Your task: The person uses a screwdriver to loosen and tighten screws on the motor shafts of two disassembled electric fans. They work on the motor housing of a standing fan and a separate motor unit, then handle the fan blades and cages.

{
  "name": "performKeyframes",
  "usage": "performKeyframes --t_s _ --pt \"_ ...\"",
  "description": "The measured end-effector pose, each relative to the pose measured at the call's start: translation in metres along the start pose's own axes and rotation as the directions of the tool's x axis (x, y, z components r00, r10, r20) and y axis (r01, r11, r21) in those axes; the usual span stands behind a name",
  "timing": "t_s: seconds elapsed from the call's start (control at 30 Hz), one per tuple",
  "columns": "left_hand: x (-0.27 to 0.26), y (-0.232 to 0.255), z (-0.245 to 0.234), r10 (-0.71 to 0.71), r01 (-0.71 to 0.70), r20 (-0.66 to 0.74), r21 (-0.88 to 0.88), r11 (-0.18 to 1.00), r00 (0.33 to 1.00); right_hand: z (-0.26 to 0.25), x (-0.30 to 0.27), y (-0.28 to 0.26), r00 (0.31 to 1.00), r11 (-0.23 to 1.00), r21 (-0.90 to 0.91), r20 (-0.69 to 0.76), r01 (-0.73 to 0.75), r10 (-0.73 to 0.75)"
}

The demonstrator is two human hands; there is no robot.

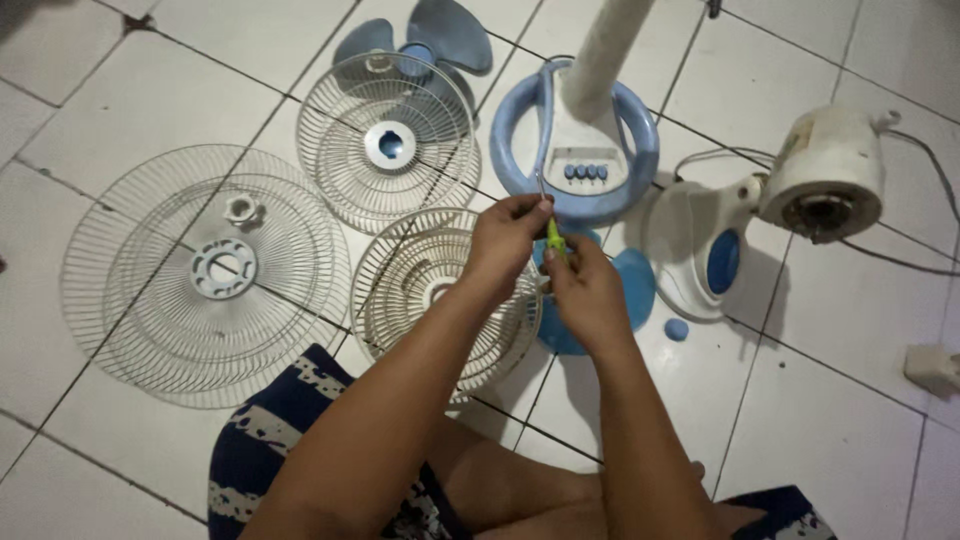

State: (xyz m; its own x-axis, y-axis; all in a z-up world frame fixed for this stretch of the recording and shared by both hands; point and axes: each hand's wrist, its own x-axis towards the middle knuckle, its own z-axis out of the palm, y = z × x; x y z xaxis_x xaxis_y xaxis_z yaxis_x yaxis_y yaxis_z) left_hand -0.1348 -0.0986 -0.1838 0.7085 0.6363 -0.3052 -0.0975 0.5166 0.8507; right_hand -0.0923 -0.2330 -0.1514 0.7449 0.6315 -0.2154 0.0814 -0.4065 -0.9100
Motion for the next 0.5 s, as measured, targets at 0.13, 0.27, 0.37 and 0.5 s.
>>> performKeyframes --t_s 0.13,0.27,0.37,0.5 --pt "0.002 -0.002 -0.007 0.049 -0.061 0.073 0.172 0.983 0.996 0.002 0.004 0.004 0.993 0.995 0.098 0.119 -0.026 0.014" --pt "-0.002 -0.006 -0.006 0.108 -0.117 0.045 0.456 0.882 0.993 -0.004 0.0 0.004 0.985 0.973 -0.213 0.129 -0.087 0.116" --pt "-0.009 -0.009 -0.006 0.103 -0.107 0.04 0.558 0.823 0.994 -0.011 -0.004 -0.003 0.979 0.966 -0.253 0.18 -0.044 0.092" --pt "-0.012 -0.016 -0.001 0.088 -0.113 0.075 0.479 0.871 0.993 -0.02 -0.011 -0.012 0.964 0.966 -0.217 0.194 -0.139 0.182"
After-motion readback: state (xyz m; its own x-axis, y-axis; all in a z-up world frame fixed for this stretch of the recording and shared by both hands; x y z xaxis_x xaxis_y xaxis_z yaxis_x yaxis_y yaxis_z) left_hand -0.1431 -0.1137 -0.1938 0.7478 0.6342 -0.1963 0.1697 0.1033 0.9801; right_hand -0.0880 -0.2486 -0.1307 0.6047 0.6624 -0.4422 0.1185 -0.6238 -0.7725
